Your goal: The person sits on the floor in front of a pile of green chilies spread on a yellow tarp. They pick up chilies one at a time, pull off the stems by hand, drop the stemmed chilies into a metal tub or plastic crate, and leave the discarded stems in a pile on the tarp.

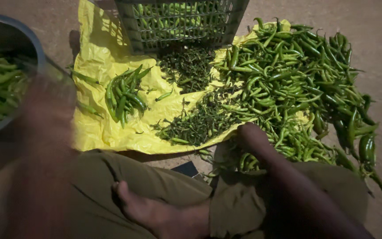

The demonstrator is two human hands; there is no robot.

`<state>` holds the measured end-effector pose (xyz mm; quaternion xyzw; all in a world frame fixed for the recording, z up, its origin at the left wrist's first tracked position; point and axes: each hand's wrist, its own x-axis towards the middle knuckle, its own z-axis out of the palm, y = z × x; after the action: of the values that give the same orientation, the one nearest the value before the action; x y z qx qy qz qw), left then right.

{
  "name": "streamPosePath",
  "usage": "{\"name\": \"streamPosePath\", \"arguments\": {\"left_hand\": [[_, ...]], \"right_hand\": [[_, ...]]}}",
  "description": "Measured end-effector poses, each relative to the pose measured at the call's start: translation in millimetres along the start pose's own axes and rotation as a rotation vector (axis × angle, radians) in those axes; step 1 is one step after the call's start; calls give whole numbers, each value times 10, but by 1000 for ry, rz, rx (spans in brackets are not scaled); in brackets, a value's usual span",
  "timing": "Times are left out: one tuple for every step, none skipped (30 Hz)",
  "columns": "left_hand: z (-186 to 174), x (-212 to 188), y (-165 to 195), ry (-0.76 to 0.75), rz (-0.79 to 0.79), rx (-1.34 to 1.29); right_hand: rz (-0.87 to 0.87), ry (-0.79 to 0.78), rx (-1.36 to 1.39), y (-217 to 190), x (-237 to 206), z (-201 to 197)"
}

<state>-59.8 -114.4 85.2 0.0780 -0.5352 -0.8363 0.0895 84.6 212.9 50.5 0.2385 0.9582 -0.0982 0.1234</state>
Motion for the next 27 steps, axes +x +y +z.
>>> {"name": "streamPosePath", "arguments": {"left_hand": [[125, 123, -34, -126, -110, -79], [237, 113, -92, -241, -213, -113], [340, 24, -171, -335, -307, -117], [429, -130, -267, -423, -399, -106], [487, -364, -381, -498, -473, -69], [507, -573, -485, -536, -462, 107], [486, -767, -587, -568, -453, 279], [459, -930, -689, -597, -440, 454], [414, -1003, -780, -662, -362, 483], [377, -1040, -870, -727, -283, 514], [356, -1018, -953, -793, -199, 544], [331, -951, -1027, -807, -199, 465], [314, -868, -1096, -823, -202, 384], [312, -822, -1163, -841, -208, 302], [318, -794, -1223, -829, -292, 287], [323, -780, -1273, -814, -375, 271], [325, -789, -1310, -797, -457, 256], [313, -827, -1329, -810, -536, 272], [301, -878, -1331, -822, -614, 289], [300, -896, -1322, -834, -691, 306], [300, -895, -1298, -815, -674, 331], [285, -914, -1258, -797, -660, 356], [282, -915, -1217, -780, -646, 382], [293, -911, -1185, -757, -667, 373], [300, -908, -1158, -733, -688, 365], [306, -908, -1145, -709, -709, 358], [314, -910, -1147, -719, -712, 329]], "right_hand": [[-25, 3, 0, 4, 9, 8], [-35, 2, 16, 12, 20, 11], [-46, 2, 31, -5, 24, -11], [-57, 1, 44, -28, 17, -36], [-48, 42, 168, -55, -7, -60], [-42, 84, 292, -83, -34, -86], [-38, 128, 417, -120, -47, -113], [-47, 126, 463, -159, -57, -134], [-56, 120, 512, -202, -78, -140], [-64, 114, 563, -250, -92, -134], [-135, 97, 532, -299, -82, -130], [-202, 84, 500, -341, -67, -125], [-266, 72, 466, -369, -63, -122], [-285, 42, 583, -387, -84, -113], [-302, 9, 701, -405, -109, -103], [-321, -25, 818, -420, -128, -99], [-354, -23, 802, -433, -149, -101], [-389, -22, 785, -441, -175, -107], [-427, -22, 768, -451, -194, -118], [-481, -51, 817, -459, -215, -131], [-534, -80, 865, -469, -232, -147], [-584, -110, 913, -477, -247, -161], [-588, -117, 905, -491, -253, -174], [-589, -124, 898, -506, -258, -182], [-588, -133, 893, -523, -261, -186], [-605, -111, 872, -535, -262, -190], [-622, -90, 850, -548, -261, -189]]}}
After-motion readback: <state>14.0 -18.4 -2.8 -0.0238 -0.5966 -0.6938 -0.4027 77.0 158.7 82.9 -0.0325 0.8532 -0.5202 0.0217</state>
